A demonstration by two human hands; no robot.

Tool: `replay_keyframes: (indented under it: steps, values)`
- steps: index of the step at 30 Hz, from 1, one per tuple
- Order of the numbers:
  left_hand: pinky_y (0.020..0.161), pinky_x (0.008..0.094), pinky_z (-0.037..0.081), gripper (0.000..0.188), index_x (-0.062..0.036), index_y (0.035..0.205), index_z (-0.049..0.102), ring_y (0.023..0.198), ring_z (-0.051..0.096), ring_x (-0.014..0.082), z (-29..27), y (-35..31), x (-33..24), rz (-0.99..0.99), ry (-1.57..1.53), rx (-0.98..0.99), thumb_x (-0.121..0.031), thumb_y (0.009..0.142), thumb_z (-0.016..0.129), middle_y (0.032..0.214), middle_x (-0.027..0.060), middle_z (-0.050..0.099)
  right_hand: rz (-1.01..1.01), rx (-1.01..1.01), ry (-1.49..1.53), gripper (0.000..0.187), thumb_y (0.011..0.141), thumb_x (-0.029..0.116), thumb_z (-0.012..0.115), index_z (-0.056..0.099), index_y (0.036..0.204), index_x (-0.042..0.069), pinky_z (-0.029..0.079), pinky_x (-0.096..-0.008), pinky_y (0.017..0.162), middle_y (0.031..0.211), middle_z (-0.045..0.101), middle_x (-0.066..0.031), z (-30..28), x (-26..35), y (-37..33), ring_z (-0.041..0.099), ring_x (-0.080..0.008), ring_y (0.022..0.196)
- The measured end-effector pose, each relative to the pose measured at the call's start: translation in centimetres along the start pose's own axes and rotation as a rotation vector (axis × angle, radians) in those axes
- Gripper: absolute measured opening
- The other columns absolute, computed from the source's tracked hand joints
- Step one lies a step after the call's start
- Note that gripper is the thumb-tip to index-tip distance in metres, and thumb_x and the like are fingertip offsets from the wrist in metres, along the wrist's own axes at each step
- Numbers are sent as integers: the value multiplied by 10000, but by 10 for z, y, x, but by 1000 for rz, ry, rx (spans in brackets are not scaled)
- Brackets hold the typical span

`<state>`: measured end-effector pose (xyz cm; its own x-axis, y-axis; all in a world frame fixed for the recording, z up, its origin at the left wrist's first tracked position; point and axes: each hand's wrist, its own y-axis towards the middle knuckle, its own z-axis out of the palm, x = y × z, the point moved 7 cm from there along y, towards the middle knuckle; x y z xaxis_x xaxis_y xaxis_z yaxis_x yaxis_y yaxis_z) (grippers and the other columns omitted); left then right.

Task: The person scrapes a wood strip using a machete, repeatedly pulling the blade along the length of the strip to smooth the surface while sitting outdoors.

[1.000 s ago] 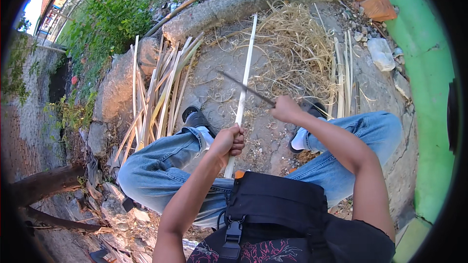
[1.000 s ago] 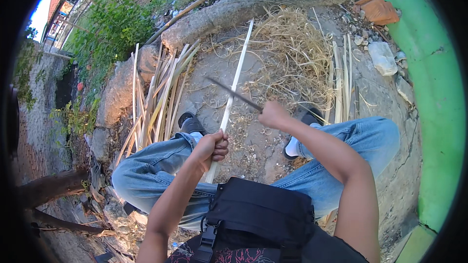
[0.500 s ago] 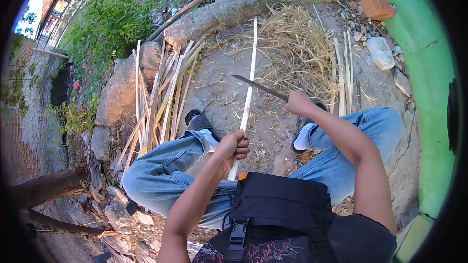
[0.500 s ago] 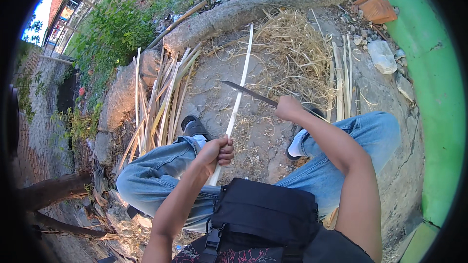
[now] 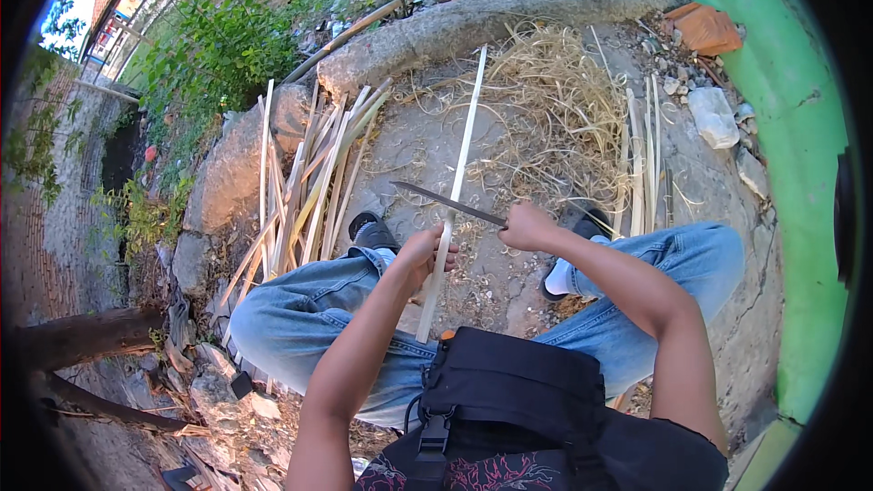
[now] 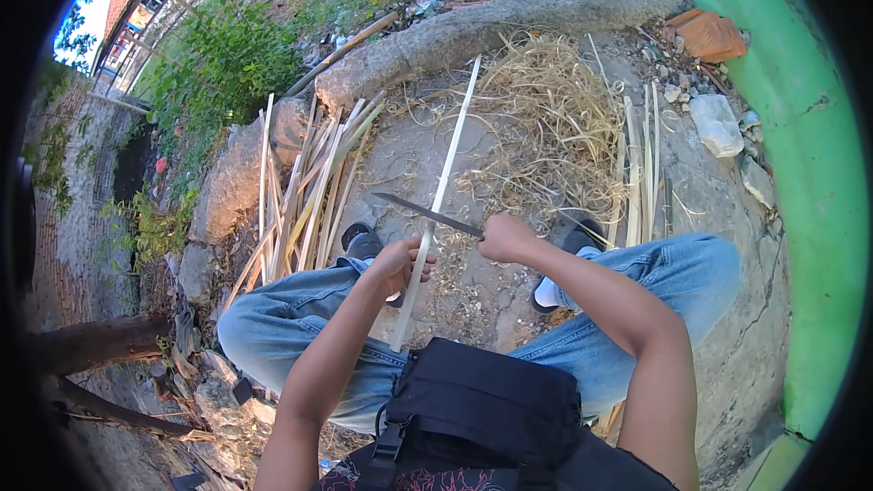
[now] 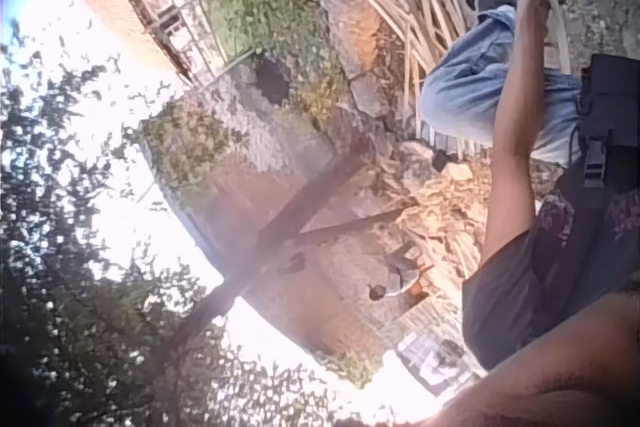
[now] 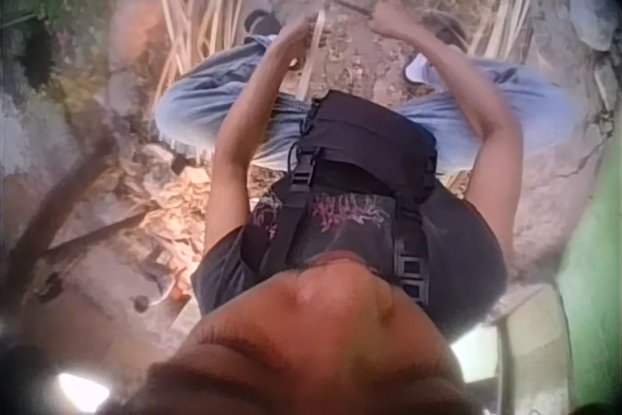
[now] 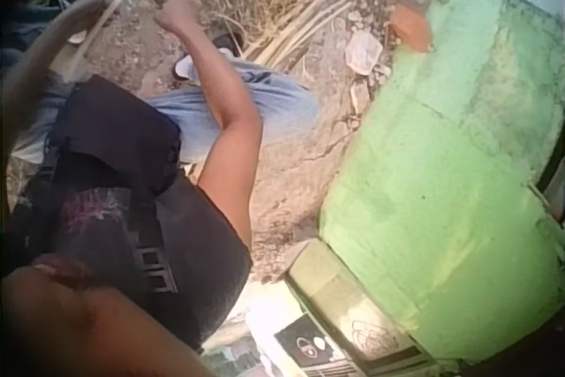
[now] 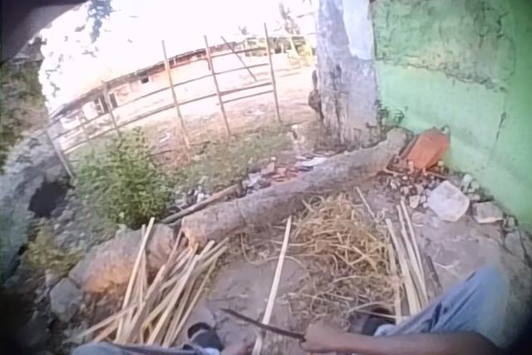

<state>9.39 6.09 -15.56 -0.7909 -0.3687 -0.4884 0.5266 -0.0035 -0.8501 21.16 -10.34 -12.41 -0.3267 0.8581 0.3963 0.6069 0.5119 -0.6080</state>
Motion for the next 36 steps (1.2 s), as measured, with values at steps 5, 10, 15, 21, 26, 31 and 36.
replay_keyframes:
  steps: [5, 10, 15, 21, 26, 31, 36]
  values:
    - [477, 294, 423, 399, -1, 961, 508, 564, 520, 150, 0, 14, -7, 43, 88, -197, -371, 995, 362, 697, 61, 527, -5, -1, 56, 336, 746, 283, 615, 687, 861, -24, 523, -435, 771, 884, 665, -236, 0, -4, -3, 654, -368, 850]
    - [369, 229, 291, 340, -44, 866, 512, 412, 368, 82, 13, -4, -20, 316, 244, -335, -339, 993, 400, 572, -24, 414, 15, -157, 57, 292, 737, 264, 616, 687, 827, -4, 524, -443, 748, 859, 664, -228, -22, -18, -3, 656, -363, 834]
    - [428, 290, 331, 360, -13, 826, 553, 481, 423, 86, 27, -43, -40, 624, 477, -351, -322, 979, 450, 566, -6, 452, 68, -389, 77, 267, 747, 274, 628, 693, 812, 23, 525, -444, 728, 760, 659, -211, -81, -40, -2, 658, -360, 764]
    - [483, 332, 356, 365, 23, 815, 555, 516, 451, 122, 29, -80, -56, 678, 380, -313, -285, 979, 448, 572, 35, 482, -77, -514, 81, 286, 734, 265, 627, 688, 820, -1, 517, -465, 731, 758, 659, -221, -102, -23, -4, 652, -383, 757]
    - [493, 332, 363, 352, 32, 817, 565, 509, 455, 139, 42, -93, -39, 722, 581, -305, -269, 971, 467, 561, 56, 484, 565, -799, 732, 253, 716, 189, 588, 626, 776, -54, 451, -404, 508, 632, 593, -173, -130, -234, 13, 585, -270, 534]
    - [512, 348, 377, 365, 38, 826, 583, 535, 478, 155, 28, -93, -57, 658, 398, -264, -280, 965, 470, 582, 94, 508, 478, -896, 1543, 209, 785, 144, 523, 382, 630, 144, 285, -305, 367, 488, 299, 26, -124, -234, 8, 285, -97, 361]
    - [528, 378, 391, 355, 44, 832, 582, 544, 519, 208, 21, -90, -58, 673, 487, -340, -263, 966, 464, 609, 126, 543, 195, -794, 985, 207, 762, 196, 616, 518, 640, 60, 384, -324, 433, 492, 450, -17, -141, -133, -2, 436, -148, 408]
